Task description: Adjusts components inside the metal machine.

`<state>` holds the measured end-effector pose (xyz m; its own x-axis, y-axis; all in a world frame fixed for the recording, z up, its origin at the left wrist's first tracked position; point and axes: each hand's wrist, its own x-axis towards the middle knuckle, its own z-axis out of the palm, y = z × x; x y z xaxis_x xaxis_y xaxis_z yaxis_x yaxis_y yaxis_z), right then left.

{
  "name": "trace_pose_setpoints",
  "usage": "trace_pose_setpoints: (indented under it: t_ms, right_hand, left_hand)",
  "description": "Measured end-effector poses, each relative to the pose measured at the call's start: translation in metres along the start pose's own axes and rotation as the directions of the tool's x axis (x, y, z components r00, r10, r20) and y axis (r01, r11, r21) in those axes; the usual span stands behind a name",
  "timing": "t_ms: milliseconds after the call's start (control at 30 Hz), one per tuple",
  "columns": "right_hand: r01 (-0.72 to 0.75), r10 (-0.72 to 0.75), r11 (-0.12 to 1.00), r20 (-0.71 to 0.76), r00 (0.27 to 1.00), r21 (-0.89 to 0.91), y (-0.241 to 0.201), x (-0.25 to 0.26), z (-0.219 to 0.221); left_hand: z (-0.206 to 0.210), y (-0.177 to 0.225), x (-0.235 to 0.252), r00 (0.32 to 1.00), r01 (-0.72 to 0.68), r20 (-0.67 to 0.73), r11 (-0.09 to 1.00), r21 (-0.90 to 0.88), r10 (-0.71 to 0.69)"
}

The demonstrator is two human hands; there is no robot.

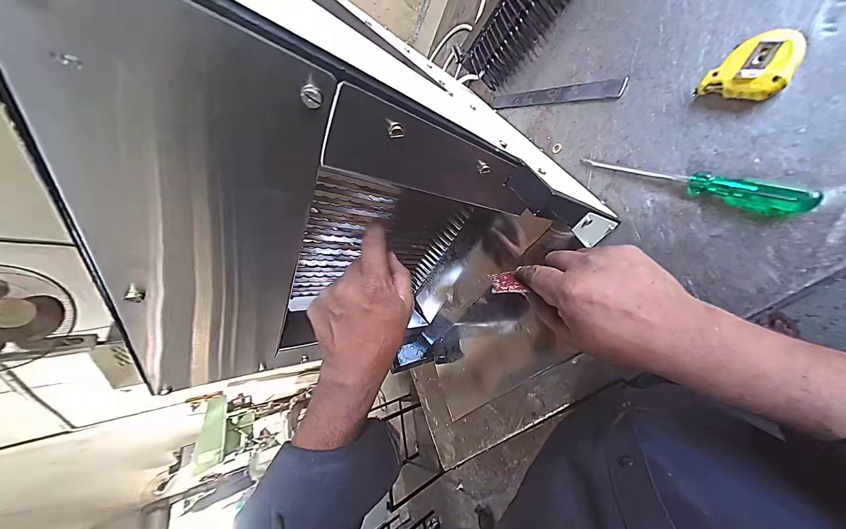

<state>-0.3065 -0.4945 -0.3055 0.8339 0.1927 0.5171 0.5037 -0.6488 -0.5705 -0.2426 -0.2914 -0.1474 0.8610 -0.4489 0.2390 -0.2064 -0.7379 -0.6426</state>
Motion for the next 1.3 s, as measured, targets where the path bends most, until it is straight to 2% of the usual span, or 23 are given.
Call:
trace_pose_setpoints:
  t_ms: [167, 300, 367, 467, 533, 667, 733, 800, 867, 900, 1000, 1100, 1200, 1267, 1300]
  right_hand:
    - [-0.048, 0.048, 0.997, 0.002, 0.999, -0.055, -0.015, 0.026, -0.009]
    - [-0.084, 0.082, 0.991, -0.025, 0.996, -0.103, -0.026, 0.059, 0.001]
    - [-0.109, 0.116, 0.987, 0.056, 0.992, -0.117, -0.026, 0.066, 0.010]
    - [-0.160, 0.198, 0.976, 0.285, 0.938, -0.150, -0.027, 0.071, 0.011]
    - [-0.122, 0.178, 0.973, 0.298, 0.938, -0.195, -0.025, 0.073, 0.011]
    - [-0.046, 0.127, 0.961, 0.286, 0.950, -0.274, -0.027, 0.078, 0.007]
    - [-0.026, 0.105, 0.961, 0.277, 0.955, -0.275, -0.029, 0.078, 0.011]
    - [-0.022, 0.089, 0.966, 0.252, 0.964, -0.257, -0.028, 0.077, 0.017]
    - [-0.027, 0.083, 0.975, 0.243, 0.966, -0.222, -0.026, 0.079, 0.023]
    - [-0.048, 0.099, 0.982, 0.274, 0.957, -0.185, -0.026, 0.081, 0.023]
    - [-0.121, 0.150, 0.988, 0.404, 0.902, -0.095, -0.027, 0.095, 0.013]
    - [-0.104, 0.124, 0.992, 0.390, 0.912, -0.074, -0.024, 0.101, 0.016]
    - [-0.120, 0.130, 0.992, 0.382, 0.915, -0.048, -0.022, 0.105, 0.021]
    - [-0.107, 0.122, 0.991, 0.220, 0.968, -0.076, -0.018, 0.105, 0.032]
    - [-0.100, 0.113, 0.989, 0.122, 0.986, -0.108, -0.016, 0.104, 0.039]
  left_hand:
    - [0.022, 0.004, -0.010, 0.999, -0.051, -0.017, 0.981, -0.185, 0.049]
    - [0.034, 0.009, -0.004, 1.000, -0.015, 0.007, 0.909, -0.417, 0.020]
    - [0.046, 0.013, -0.004, 0.999, -0.005, 0.025, 0.840, -0.542, 0.022]
    - [0.065, 0.023, -0.005, 0.997, -0.074, -0.025, 0.757, -0.649, 0.077]
    - [0.076, 0.031, -0.007, 0.985, -0.167, -0.143, 0.748, -0.642, 0.098]
    - [0.079, 0.038, -0.012, 0.925, -0.283, -0.368, 0.818, -0.500, 0.095]
    - [0.081, 0.039, -0.015, 0.907, -0.287, -0.414, 0.824, -0.488, 0.071]
    - [0.085, 0.040, -0.017, 0.904, -0.279, -0.428, 0.779, -0.561, 0.015]
    - [0.088, 0.043, -0.018, 0.918, -0.233, -0.387, 0.671, -0.704, -0.087]
    - [0.089, 0.046, -0.019, 0.931, -0.195, -0.336, 0.579, -0.792, -0.146]
    - [0.083, 0.052, -0.020, 0.965, -0.060, -0.104, 0.184, -0.981, -0.240]
    - [0.080, 0.058, -0.020, 0.962, 0.003, 0.040, -0.136, -0.991, -0.270]
    - [0.085, 0.064, -0.015, 0.944, -0.005, 0.097, -0.310, -0.951, -0.314]
    - [0.088, 0.069, -0.009, 0.940, -0.015, 0.109, -0.358, -0.933, -0.323]
    - [0.090, 0.071, -0.008, 0.937, -0.008, 0.114, -0.349, -0.937, -0.329]
